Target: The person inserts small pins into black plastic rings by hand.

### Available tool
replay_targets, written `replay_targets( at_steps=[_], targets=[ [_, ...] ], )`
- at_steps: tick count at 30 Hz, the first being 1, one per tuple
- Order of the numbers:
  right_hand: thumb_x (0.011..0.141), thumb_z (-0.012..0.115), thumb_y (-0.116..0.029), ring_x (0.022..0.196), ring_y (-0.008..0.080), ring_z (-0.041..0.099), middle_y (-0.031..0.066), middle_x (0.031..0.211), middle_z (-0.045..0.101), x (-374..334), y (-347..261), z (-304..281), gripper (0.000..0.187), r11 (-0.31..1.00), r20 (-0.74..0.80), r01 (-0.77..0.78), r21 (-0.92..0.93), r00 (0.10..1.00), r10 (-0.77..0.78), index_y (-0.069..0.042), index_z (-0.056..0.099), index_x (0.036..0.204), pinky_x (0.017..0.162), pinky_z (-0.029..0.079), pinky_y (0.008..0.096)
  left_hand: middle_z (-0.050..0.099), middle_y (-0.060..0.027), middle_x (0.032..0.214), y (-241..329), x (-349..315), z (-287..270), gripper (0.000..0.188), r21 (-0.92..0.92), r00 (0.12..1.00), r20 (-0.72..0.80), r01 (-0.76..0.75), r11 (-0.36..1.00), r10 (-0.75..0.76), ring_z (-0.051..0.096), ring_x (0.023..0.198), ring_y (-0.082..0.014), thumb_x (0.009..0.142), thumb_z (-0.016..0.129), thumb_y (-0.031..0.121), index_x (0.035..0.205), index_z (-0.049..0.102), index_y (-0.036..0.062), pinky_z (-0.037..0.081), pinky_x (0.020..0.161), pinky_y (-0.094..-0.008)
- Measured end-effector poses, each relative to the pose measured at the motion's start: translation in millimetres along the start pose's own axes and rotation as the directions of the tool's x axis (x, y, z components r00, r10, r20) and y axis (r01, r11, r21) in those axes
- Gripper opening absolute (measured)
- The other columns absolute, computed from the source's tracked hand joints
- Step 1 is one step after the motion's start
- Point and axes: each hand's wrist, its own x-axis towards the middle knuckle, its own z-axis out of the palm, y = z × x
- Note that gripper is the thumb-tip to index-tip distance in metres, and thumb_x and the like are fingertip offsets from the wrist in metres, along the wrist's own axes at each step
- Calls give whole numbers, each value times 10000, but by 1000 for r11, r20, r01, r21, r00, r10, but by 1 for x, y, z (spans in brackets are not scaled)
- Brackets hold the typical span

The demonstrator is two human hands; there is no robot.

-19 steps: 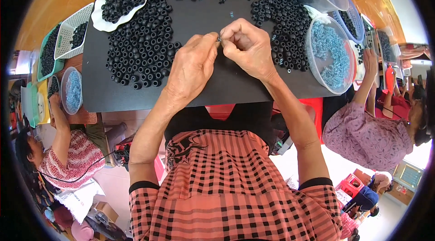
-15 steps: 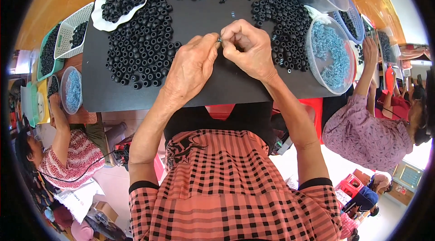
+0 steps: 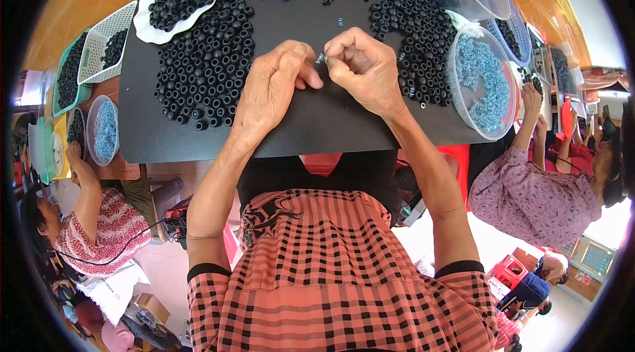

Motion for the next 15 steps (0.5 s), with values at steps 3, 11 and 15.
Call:
replay_targets(
  at_steps=[3,11,15],
  targets=[
    [819,521,139,748,51,509,21,874,551,1,0,-2,149,997,-18,-27,-67,1000,25,15,540,900,637,425,200,649,-64,708,1,-1,5,276,52,985,-146,-88,995,95,572,662,-131,965,459,221,960,594,-19,478,682,-273],
    [827,530,129,776,62,536,25,885,561,0,2,-2,136,996,14,-38,-79,999,39,18,540,905,671,449,208,595,-80,717,-5,-3,11,116,416,937,-125,-249,874,327,557,640,-113,863,588,35,969,566,-7,454,592,-269],
    [837,520,125,791,87,565,50,894,574,0,2,-1,125,999,14,-39,-11,999,39,25,538,910,692,487,232,585,-66,690,-3,-3,10,100,174,978,-63,-185,967,199,504,615,-108,862,582,50,940,563,-9,430,573,-273]
  ],
)
